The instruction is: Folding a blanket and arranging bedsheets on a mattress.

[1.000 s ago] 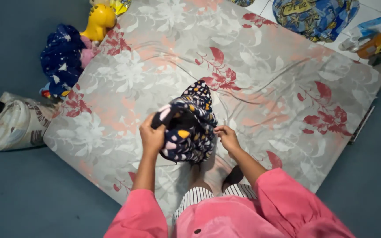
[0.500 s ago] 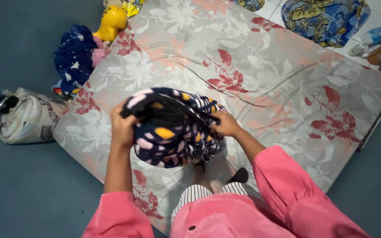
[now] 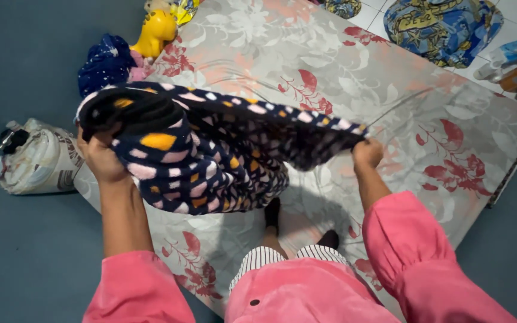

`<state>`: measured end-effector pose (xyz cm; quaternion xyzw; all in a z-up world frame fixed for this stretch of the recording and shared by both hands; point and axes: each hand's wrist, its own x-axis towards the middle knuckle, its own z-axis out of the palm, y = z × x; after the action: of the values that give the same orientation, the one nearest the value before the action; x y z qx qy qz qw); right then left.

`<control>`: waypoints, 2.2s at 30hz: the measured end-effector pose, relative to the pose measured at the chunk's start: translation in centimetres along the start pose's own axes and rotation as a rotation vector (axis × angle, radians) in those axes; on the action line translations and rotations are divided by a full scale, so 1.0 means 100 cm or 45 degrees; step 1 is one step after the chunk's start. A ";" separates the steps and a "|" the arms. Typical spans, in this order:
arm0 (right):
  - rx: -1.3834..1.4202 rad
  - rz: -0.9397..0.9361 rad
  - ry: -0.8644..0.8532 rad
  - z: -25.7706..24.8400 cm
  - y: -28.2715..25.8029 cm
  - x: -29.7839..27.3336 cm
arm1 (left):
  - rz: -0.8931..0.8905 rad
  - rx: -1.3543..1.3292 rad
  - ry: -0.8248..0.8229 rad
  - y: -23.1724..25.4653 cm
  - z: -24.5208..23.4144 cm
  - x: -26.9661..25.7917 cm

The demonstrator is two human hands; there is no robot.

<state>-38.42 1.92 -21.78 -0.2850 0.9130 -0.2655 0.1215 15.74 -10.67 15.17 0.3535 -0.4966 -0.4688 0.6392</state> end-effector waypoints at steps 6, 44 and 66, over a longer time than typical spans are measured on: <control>1.387 1.079 0.040 -0.065 -0.049 0.058 | -0.091 -0.190 0.046 0.005 -0.005 0.006; 0.954 -0.594 -0.990 0.011 -0.174 -0.026 | -0.299 -0.301 -0.047 -0.015 -0.088 0.000; -0.046 -0.402 -0.342 -0.039 0.022 0.049 | -0.315 0.051 -0.174 0.028 -0.082 0.037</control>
<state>-44.87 2.21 -20.12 -0.4597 0.8372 -0.2243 0.1937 24.61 -13.37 16.77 0.3919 -0.5011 -0.5569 0.5340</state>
